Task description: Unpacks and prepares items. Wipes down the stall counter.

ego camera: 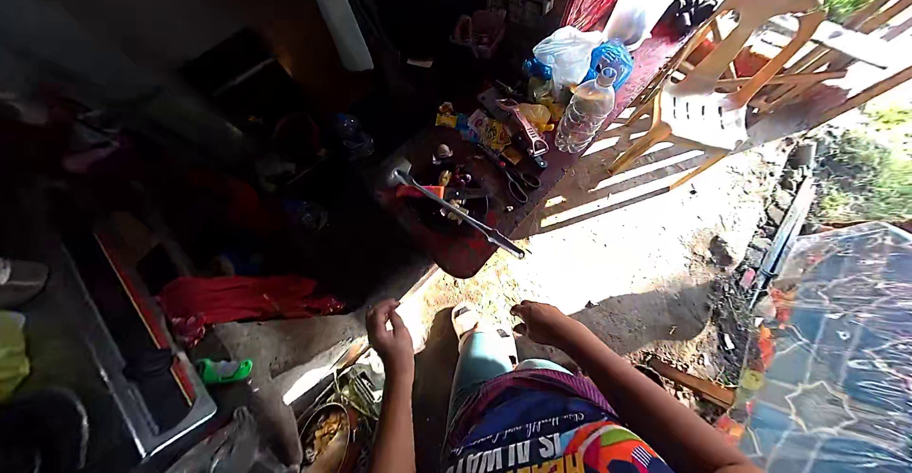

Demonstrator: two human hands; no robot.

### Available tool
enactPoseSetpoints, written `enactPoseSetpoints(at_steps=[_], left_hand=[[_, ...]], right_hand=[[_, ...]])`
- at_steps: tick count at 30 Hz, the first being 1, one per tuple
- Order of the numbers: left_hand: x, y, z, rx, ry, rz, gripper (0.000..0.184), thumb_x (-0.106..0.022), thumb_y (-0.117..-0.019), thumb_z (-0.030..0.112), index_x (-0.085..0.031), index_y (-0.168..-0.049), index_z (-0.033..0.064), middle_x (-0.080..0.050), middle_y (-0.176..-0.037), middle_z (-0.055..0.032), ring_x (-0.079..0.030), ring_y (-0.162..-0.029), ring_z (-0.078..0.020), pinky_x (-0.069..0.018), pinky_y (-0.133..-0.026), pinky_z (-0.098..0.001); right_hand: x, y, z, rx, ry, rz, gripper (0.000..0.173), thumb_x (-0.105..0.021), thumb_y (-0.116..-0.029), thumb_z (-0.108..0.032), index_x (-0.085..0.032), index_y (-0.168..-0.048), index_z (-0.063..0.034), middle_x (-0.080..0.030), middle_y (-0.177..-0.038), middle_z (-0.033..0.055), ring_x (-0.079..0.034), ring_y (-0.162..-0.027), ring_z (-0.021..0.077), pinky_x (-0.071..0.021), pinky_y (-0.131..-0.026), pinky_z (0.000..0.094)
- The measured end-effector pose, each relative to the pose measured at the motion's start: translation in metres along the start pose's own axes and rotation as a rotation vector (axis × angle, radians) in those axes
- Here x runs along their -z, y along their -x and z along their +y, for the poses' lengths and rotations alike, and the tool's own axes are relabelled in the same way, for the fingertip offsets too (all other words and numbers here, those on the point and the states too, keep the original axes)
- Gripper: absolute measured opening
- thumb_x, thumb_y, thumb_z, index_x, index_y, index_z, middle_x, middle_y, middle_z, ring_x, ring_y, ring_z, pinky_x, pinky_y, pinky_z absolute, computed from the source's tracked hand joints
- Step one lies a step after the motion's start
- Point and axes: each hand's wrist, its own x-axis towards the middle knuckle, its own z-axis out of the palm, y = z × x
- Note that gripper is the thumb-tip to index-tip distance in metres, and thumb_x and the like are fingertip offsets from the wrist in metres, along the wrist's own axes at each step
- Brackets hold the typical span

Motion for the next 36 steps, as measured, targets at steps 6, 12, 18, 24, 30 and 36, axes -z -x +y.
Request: enactPoseSetpoints(at_steps=[6,12,18,24,30,36], left_hand=[[-0.122,-0.165,0.128,-0.43,0.185,-0.263,0.018,-0.055,-0.0956,-0.001,-0.067,-0.104,-0.0123,-0.066,-0.114,-0.0269,-0.066,-0.107,-0.0331,-0.0551,-0.094,-0.0432],[-0.304,-0.313,0.214,-0.483,0.103,-0.602,0.025,-0.055,-0.097,-0.001,-0.067,-0.118,-0.0058,-0.063,-0.125,-0.0269,-0.063,-0.116,-0.0374,-0.0509,-0.1,-0.047],[-0.427,-0.388,0.258,-0.488,-0.243,-0.768,0.054,-0.063,-0.0991,0.013,-0.048,-0.149,-0.0005,-0.037,-0.159,-0.0259,-0.038,-0.146,-0.0428,-0.0337,-0.118,-0.0556],[-0.454,-0.399,0.268,-0.512,-0.426,-0.706,0.038,-0.051,-0.1001,0.003,-0.062,-0.137,0.0025,-0.051,-0.149,-0.0221,-0.042,-0.142,-0.0424,-0.0312,-0.114,-0.0626],[-0.407,-0.418,0.27,-0.267,-0.009,-0.612,0.032,-0.054,-0.104,0.015,-0.062,-0.131,-0.0009,-0.064,-0.132,-0.0219,-0.059,-0.128,-0.0352,-0.0422,-0.11,-0.0548],[-0.327,-0.388,0.242,-0.172,0.348,-0.672,0.027,-0.063,-0.1006,0.013,-0.063,-0.119,-0.0069,-0.068,-0.114,-0.0196,-0.066,-0.104,-0.0225,-0.0526,-0.095,-0.0392]], right_hand=[[0.026,0.006,0.051,-0.102,-0.297,0.159,0.044,-0.058,-0.1054,-0.025,-0.057,-0.143,-0.001,-0.059,-0.138,0.0283,-0.059,-0.128,0.0449,-0.0449,-0.108,0.0623],[0.044,0.031,0.087,-0.397,-0.556,0.342,0.045,-0.058,-0.1061,-0.022,-0.054,-0.143,0.0032,-0.059,-0.136,0.0315,-0.059,-0.126,0.0464,-0.0444,-0.109,0.0599],[0.026,0.019,0.068,-0.502,-0.716,0.34,0.044,-0.059,-0.1054,-0.021,-0.056,-0.141,0.0045,-0.062,-0.134,0.0311,-0.061,-0.125,0.0462,-0.0449,-0.109,0.0589],[0.032,0.011,0.069,-0.46,-0.733,0.345,0.041,-0.06,-0.1049,-0.02,-0.059,-0.14,0.003,-0.063,-0.132,0.029,-0.062,-0.123,0.0431,-0.0459,-0.109,0.0567],[0.101,0.005,0.081,-0.243,-0.633,0.541,0.034,-0.054,-0.1059,-0.013,-0.062,-0.133,0.0058,-0.068,-0.12,0.0274,-0.068,-0.108,0.0411,-0.0515,-0.1,0.0556],[0.206,-0.02,0.053,0.168,-0.528,0.983,0.025,-0.055,-0.1018,-0.006,-0.07,-0.114,0.0094,-0.071,-0.107,0.0253,-0.071,-0.099,0.0366,-0.0555,-0.093,0.0511]])
